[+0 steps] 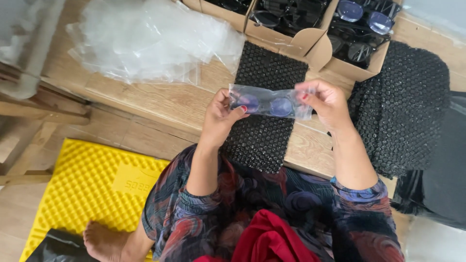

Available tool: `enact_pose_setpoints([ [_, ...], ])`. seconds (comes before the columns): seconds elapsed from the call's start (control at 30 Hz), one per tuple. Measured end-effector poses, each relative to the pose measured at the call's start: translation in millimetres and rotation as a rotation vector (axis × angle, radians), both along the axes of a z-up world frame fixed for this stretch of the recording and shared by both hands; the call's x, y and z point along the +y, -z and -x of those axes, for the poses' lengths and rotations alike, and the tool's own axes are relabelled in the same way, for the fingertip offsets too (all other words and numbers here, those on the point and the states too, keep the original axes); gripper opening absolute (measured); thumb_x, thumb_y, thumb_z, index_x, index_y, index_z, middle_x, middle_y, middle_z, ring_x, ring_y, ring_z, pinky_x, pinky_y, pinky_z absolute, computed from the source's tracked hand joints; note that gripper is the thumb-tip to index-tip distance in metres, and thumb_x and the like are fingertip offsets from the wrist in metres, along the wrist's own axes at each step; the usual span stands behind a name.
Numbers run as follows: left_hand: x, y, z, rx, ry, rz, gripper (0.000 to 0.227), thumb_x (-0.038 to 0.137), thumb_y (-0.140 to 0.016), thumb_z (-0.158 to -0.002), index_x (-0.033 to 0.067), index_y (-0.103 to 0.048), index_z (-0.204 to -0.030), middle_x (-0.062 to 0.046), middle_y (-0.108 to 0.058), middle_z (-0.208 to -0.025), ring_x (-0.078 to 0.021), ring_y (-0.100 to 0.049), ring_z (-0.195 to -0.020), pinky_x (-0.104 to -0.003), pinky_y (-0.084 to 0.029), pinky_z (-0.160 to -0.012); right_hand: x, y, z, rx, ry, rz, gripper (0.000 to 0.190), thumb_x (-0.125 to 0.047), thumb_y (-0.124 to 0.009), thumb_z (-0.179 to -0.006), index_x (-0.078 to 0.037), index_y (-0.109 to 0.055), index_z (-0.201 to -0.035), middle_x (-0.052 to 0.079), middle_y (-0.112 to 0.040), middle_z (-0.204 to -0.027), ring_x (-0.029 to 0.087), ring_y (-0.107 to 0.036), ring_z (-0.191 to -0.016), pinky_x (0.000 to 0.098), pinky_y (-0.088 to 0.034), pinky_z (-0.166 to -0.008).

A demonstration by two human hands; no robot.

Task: The person cleans sunglasses with a cloth, places them in individual plastic sleeves, and then inserts the sleeved glasses into black padded envelopes, which they then seal.

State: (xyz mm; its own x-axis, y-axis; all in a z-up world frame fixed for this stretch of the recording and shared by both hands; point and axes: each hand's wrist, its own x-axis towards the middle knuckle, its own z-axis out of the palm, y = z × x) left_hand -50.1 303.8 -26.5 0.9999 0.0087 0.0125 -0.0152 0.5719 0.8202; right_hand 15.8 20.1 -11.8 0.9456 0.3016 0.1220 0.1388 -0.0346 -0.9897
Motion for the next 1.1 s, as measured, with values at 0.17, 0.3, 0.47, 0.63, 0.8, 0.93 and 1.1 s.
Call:
enact_pose_setpoints([
  [0.17,13,-1,1,-0.061,0.002,-0.148,0.013,-0.002,-0.069,-0.092,-0.0006,-0.065,-0.105,-0.018,-0.069,-0.098,-0.0257,-0.075,-0.087,-0.039,-0.069,-0.077,-13,-13,4,-0.073,0.019,0.125,0.022,-0.011,-0.074,-0.095,0.006,-0.074,-0.109,0.015,-0.072,-0.086,0.014,-0.068,-0.077,0.0269,-0.059,-0.069],
  [0.3,34,-2,-3,-0.01,-0.154,-0.077,0.014,0.003,-0.066,-0.096,-0.0003,-0.062,-0.109,-0.016,-0.067,-0.102,-0.0267,-0.076,-0.087,-0.036,-0.071,-0.075,-21,-57,9,-0.088,0.136,0.428,0.016,-0.001,-0.066,-0.103,0.002,-0.073,-0.117,0.017,-0.071,-0.09,0.02,-0.07,-0.08,0.0329,-0.06,-0.072],
  [0.47,44,5,-4,0.051,-0.203,-0.029,0.008,0.009,-0.065,-0.098,0.0103,-0.06,-0.103,-0.008,-0.07,-0.105,-0.0212,-0.072,-0.092,-0.034,-0.067,-0.075,-11,-70,7,-0.116,-0.123,1.147,0.025,-0.031,-0.072,-0.092,-0.022,-0.077,-0.115,0.004,-0.071,-0.124,0.023,-0.063,-0.113,0.0473,-0.046,-0.103],
  [0.63,43,16,-9,-0.078,-0.309,0.144,0.009,0.006,-0.068,-0.097,0.0102,-0.06,-0.099,-0.004,-0.067,-0.098,-0.0166,-0.067,-0.087,-0.033,-0.066,-0.075,-19,-44,6,-0.422,0.314,1.362,0.031,-0.044,-0.068,-0.109,-0.017,-0.083,-0.104,0.006,-0.076,-0.109,0.028,-0.061,-0.094,0.0454,-0.049,-0.079],
  [0.8,33,26,-20,-0.084,-0.313,0.298,0.016,0.007,-0.066,-0.096,0.0048,-0.059,-0.111,-0.014,-0.068,-0.106,-0.0275,-0.075,-0.093,-0.038,-0.071,-0.074,29,-9,-2,-0.646,0.349,1.198,0.029,-0.028,-0.075,-0.103,-0.017,-0.072,-0.129,0.011,-0.068,-0.111,0.03,-0.065,-0.105,0.0407,-0.053,-0.089],
  [0.93,33,58,-31,-0.132,-0.224,0.529,0.012,0.008,-0.065,-0.097,0.0051,-0.059,-0.107,-0.017,-0.074,-0.104,-0.0332,-0.076,-0.094,-0.044,-0.07,-0.076,50,-2,-5,-0.687,0.265,1.287,0.034,-0.018,-0.073,-0.098,-0.014,-0.071,-0.132,0.016,-0.068,-0.117,0.034,-0.067,-0.104,0.0437,-0.053,-0.087],
  [1.1,39,57,-32,-0.161,-0.175,0.612,0.008,0.009,-0.065,-0.097,0.0089,-0.059,-0.102,-0.016,-0.076,-0.101,-0.031,-0.077,-0.094,-0.044,-0.069,-0.076,28,25,-21,-0.958,0.301,1.075,0.014,-0.023,-0.071,-0.101,-0.023,-0.076,-0.115,-0.001,-0.066,-0.102,0.022,-0.067,-0.091,0.0327,-0.055,-0.079],
])
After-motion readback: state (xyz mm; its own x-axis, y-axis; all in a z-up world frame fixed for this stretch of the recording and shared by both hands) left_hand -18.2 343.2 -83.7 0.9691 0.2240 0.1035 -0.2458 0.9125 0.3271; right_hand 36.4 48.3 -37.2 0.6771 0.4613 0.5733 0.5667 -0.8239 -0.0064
